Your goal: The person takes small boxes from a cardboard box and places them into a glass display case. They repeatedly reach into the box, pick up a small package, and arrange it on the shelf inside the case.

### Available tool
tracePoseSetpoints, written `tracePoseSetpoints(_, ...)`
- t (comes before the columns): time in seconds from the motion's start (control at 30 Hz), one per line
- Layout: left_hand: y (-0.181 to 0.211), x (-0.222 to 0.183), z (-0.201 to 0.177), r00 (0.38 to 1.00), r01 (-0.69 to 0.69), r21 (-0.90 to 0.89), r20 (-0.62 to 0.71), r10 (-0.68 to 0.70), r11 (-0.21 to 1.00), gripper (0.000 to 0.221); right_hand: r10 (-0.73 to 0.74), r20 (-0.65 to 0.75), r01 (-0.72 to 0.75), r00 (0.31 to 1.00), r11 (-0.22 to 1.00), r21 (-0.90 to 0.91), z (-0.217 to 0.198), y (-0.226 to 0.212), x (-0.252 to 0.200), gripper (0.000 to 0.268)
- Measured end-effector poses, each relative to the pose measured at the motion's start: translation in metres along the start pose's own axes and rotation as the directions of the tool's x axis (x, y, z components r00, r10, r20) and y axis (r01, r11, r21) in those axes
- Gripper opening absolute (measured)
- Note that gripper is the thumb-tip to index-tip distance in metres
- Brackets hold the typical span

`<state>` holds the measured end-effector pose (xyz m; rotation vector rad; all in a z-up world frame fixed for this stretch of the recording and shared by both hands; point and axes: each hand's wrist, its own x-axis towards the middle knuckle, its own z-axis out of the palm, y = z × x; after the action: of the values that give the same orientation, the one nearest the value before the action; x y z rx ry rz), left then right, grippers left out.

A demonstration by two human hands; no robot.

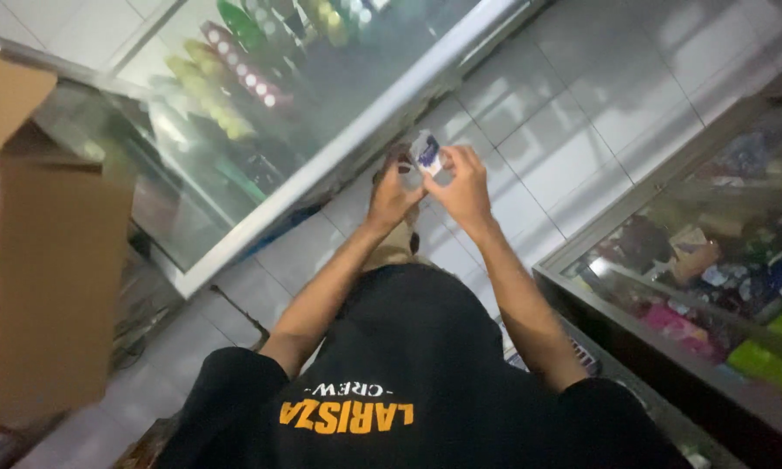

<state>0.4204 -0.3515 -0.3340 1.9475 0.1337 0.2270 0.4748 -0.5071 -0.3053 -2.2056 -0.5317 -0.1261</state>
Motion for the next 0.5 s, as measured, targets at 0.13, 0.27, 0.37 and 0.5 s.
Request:
tracePoseSetpoints(0.13,-0.082,0.066,0.008,0.961,-0.272,0.467,0.174,0.215,0.842,0.083,0.023,0.025,-0.024,0.999,1.000,0.017,0.020,0.024,0.075,0.047)
tracePoseSetpoints(0.27,-0.042,0.113,-0.015,0.986,0.164,-0.004,-0.038,-0.164,0.986,0.096,0.152,0.173,-0.107,0.973,0.963,-0.246,0.037,0.018,0.146,0.029)
tracePoseSetpoints(0.37,-0.019,0.141,-0.027,0.956,0.272,0.119,-0.142,-0.255,0.955,0.089,-0.241,-0.060,0.213,0.969,0.931,-0.298,0.065,0.052,0.183,0.040)
tracePoseSetpoints(0.5,-0.077,0.146,-0.019,0.945,0.286,0.238,-0.229,-0.232,0.928,0.090,-0.233,-0.072,0.195,0.970,0.920,-0.340,0.098,0.076,0.218,0.030)
